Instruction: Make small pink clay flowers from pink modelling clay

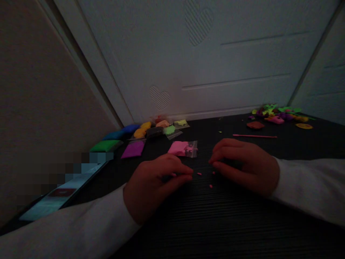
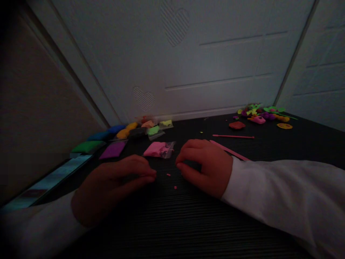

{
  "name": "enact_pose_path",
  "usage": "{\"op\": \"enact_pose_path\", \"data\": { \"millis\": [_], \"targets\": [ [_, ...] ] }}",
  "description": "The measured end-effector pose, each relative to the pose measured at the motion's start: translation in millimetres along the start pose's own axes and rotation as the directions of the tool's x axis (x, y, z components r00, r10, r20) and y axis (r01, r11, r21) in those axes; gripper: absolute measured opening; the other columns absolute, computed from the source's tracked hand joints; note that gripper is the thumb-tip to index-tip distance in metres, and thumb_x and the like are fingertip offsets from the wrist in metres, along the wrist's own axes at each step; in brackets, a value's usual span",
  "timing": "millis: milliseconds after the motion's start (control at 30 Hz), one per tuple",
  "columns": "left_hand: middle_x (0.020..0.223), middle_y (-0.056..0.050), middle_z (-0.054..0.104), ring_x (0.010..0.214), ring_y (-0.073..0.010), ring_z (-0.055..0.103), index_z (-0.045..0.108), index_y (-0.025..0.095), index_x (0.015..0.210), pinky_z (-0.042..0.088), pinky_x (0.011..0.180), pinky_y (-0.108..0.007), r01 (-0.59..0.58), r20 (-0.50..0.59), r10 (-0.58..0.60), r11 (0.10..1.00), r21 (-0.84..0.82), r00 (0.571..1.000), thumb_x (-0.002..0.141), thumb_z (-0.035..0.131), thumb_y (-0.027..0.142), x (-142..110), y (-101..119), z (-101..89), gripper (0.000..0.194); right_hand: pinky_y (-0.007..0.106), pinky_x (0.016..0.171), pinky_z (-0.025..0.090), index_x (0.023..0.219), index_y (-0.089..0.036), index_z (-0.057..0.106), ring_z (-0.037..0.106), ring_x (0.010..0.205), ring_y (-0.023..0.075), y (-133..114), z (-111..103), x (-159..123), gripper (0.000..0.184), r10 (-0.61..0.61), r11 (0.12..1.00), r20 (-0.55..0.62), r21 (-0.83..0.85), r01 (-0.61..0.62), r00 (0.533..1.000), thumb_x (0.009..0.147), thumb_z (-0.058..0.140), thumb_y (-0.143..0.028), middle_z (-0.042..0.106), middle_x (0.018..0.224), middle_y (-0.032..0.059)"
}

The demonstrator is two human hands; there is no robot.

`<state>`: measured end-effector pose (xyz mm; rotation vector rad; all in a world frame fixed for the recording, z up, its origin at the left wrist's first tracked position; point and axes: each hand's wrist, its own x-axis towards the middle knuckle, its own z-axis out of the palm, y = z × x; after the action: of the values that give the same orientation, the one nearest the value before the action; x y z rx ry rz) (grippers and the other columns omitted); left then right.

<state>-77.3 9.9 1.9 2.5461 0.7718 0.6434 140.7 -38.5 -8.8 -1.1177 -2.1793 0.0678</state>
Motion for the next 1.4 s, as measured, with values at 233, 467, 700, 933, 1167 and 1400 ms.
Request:
{"op": "enact_pose_path", "data": {
  "millis": [233, 467, 700, 933, 1167, 1400],
  "targets": [
    [0.076, 0.003, 0.057, 0.072, -0.0098, 0.053, 0.058, 0.019, 0.072, 0.042, 0.064, -0.021, 0.022, -0.028, -0.021, 0.999, 0.04, 0.999, 0.068, 0.061, 0.027, 2.6, 2.0, 1.3, 0.009, 0.026, 0.071, 0.039, 0.08, -0.015, 0.06, 0.05, 0.077, 0.0118, 0.5, 0.1, -0.2, 0.013, 0.004, 1.0, 0.016, 0.012, -0.005, 1.0, 0.072, 0.051, -0.013, 0.054, 0.083, 0.0047],
    [0.078, 0.001, 0.06, 0.08, -0.0107, 0.051, 0.06, 0.018, 0.078, 0.041, 0.076, -0.024, -0.113, 0.062, 0.115, 0.993, -0.036, 0.991, 0.074, 0.055, 0.019, 0.7, -0.3, 3.0, 0.007, 0.026, 0.071, 0.039, 0.088, -0.017, 0.06, 0.051, 0.079, 0.0118, 0.6, 4.4, 3.1, 0.018, -0.003, 0.999, 0.056, 0.044, 0.001, 0.998, 0.072, 0.052, -0.014, 0.056, 0.086, 0.0039],
    [0.077, -0.001, 0.058, 0.079, -0.0127, 0.051, 0.06, 0.016, 0.073, 0.04, 0.074, -0.026, -0.123, 0.086, 0.12, 0.992, 0.028, 0.989, 0.071, 0.058, 0.025, 4.6, 0.1, 3.5, 0.009, 0.031, 0.069, 0.035, 0.09, -0.02, 0.062, 0.05, 0.082, 0.0148, 1.5, 14.9, 14.2, 0.02, -0.055, 0.998, 0.211, -0.019, 0.06, 0.976, 0.072, 0.055, -0.022, 0.057, 0.088, 0.0021],
    [0.079, 0.0, 0.061, 0.084, -0.012, 0.05, 0.062, 0.017, 0.079, 0.037, 0.082, -0.026, -0.203, 0.099, 0.199, 0.979, 0.031, 0.975, 0.073, 0.056, 0.021, 6.0, -0.6, 4.1, 0.01, 0.032, 0.069, 0.033, 0.084, -0.022, 0.064, 0.048, 0.083, 0.0163, -0.6, 15.6, 19.0, 0.015, -0.005, 0.995, 0.261, -0.094, 0.03, 0.965, 0.073, 0.054, -0.024, 0.057, 0.089, 0.002],
    [0.079, -0.001, 0.061, 0.083, -0.012, 0.051, 0.061, 0.017, 0.079, 0.037, 0.081, -0.026, -0.208, 0.098, 0.204, 0.977, 0.037, 0.974, 0.074, 0.055, 0.021, 4.5, 2.4, 3.1, 0.009, 0.032, 0.067, 0.033, 0.081, -0.017, 0.058, 0.048, 0.078, 0.0169, -8.7, 8.2, 16.9, 0.01, -0.012, 0.987, 0.199, -0.156, 0.044, 0.98, 0.076, 0.05, -0.021, 0.059, 0.081, 0.0017],
    [0.078, 0.0, 0.059, 0.08, -0.0126, 0.051, 0.06, 0.017, 0.077, 0.04, 0.077, -0.027, -0.162, 0.081, 0.159, 0.986, 0.036, 0.984, 0.072, 0.056, 0.02, 2.5, 0.4, 2.4, 0.007, 0.025, 0.064, 0.04, 0.083, -0.018, 0.055, 0.052, 0.073, 0.0128, -20.5, -22.7, 5.0, 0.009, -0.036, 0.981, -0.084, -0.193, 0.019, 0.996, 0.075, 0.051, -0.017, 0.06, 0.077, -0.0003]
  ]
}}
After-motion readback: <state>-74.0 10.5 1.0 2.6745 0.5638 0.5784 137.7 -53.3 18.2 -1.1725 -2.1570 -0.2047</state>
